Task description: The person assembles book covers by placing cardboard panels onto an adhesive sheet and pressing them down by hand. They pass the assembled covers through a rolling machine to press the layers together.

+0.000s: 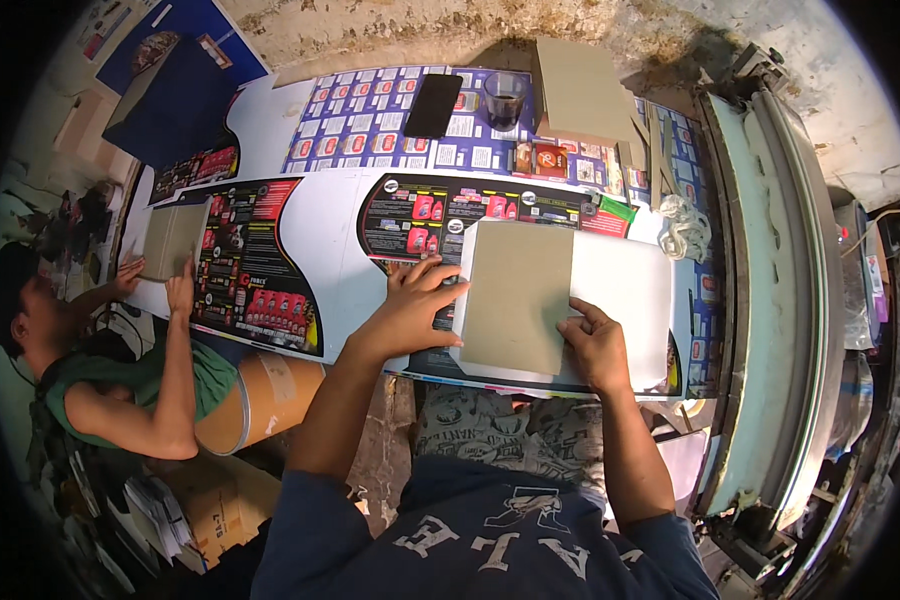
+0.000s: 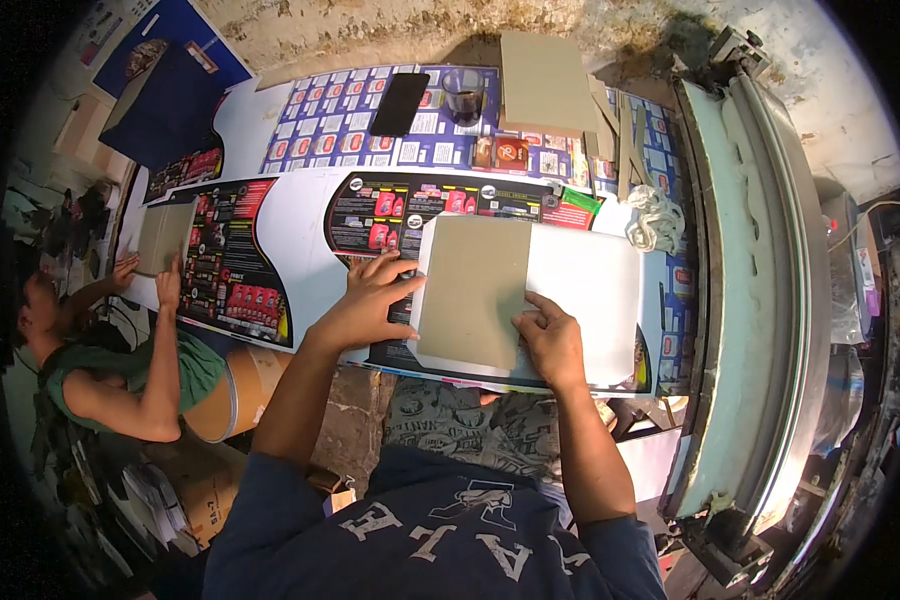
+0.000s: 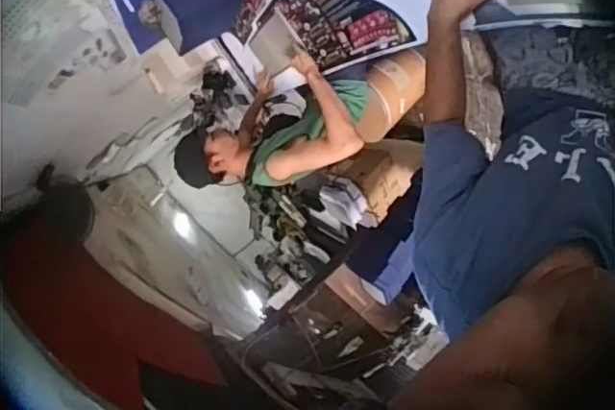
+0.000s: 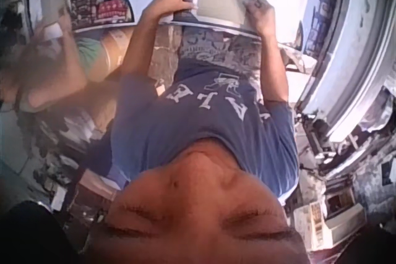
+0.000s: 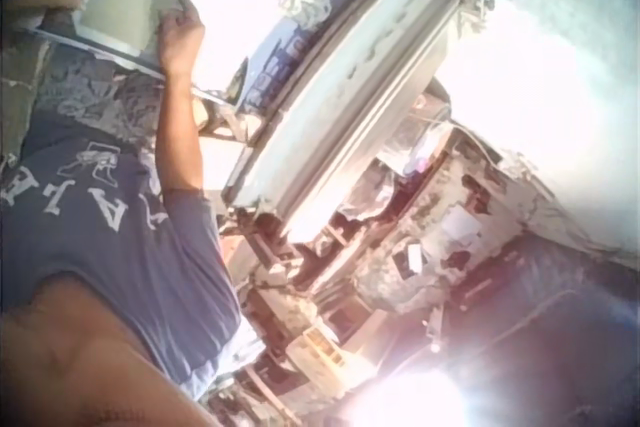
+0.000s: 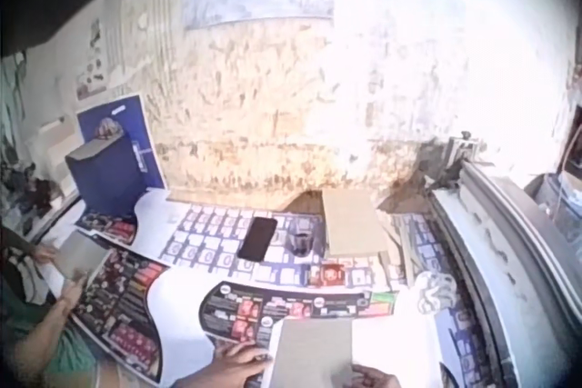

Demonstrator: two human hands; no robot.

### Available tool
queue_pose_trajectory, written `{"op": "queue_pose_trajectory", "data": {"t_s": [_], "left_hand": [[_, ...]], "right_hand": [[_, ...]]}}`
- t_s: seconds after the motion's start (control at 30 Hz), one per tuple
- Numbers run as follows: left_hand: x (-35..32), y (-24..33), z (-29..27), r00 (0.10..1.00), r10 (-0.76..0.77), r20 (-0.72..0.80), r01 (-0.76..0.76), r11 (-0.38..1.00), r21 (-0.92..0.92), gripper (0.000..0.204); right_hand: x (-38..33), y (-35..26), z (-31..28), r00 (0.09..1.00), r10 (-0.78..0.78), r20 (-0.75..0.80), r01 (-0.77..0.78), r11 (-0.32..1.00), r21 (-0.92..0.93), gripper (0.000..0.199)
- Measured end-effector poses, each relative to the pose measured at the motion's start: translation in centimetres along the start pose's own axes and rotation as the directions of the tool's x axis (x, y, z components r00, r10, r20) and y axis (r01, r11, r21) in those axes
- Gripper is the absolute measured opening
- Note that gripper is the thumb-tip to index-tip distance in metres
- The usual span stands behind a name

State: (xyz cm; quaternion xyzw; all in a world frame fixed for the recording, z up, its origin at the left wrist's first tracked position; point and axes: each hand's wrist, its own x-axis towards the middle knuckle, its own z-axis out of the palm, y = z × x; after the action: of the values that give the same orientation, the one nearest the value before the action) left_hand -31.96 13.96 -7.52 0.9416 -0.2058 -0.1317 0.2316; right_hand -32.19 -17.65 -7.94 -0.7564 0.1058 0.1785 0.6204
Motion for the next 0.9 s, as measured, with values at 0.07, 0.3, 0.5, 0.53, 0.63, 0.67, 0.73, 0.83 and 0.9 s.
{"op": "queue_pose_trajectory", "data": {"t_s": [0.07,0.3,0.5,0.53,0.63,0.67,0.73,0.83,0.9], "left_hand": [[-0.2,-0.3,0.3,1.0,0.0,-0.015,0.0,1.0,-0.01,0.083],[-0.3,-0.4,0.2,1.0,0.019,-0.013,-0.019,1.0,0.002,0.083],[-0.1,-0.4,0.1,1.0,0.003,0.013,-0.003,1.0,-0.017,0.084],[-0.1,-0.4,0.2,1.0,0.003,0.008,-0.003,1.0,-0.016,0.084],[-0.1,-0.4,0.2,1.0,-0.002,0.008,0.002,1.0,-0.009,0.083],[-0.1,-0.4,0.2,1.0,-0.005,0.01,0.005,1.0,-0.005,0.083],[0.0,-0.4,0.2,1.0,-0.007,0.013,0.007,1.0,0.001,0.084],[0.0,-0.3,0.2,1.0,-0.014,0.015,0.014,1.0,0.003,0.084],[0.0,-0.3,0.2,1.0,-0.011,0.012,0.011,1.0,0.0,0.084]], "right_hand": [[-0.2,-0.4,0.2,1.0,0.008,-0.001,-0.008,0.999,-0.049,0.046],[0.1,-0.4,0.0,0.977,-0.213,-0.001,0.179,0.827,-0.533,0.046],[0.3,-0.6,0.0,0.982,-0.186,0.005,0.157,0.812,-0.562,0.046],[0.3,-0.8,0.0,0.982,-0.187,0.009,0.158,0.805,-0.572,0.046],[0.4,-0.7,-0.1,0.982,-0.187,0.012,0.159,0.797,-0.583,0.046],[0.4,-0.6,-0.1,0.982,-0.187,0.012,0.158,0.797,-0.583,0.046],[0.3,-0.9,0.0,0.985,-0.172,0.013,0.148,0.803,-0.578,0.044],[0.3,-1.3,0.0,0.989,-0.146,0.022,0.132,0.808,-0.574,0.043],[0.4,-1.3,0.0,0.986,-0.164,0.03,0.15,0.795,-0.587,0.044]]}}
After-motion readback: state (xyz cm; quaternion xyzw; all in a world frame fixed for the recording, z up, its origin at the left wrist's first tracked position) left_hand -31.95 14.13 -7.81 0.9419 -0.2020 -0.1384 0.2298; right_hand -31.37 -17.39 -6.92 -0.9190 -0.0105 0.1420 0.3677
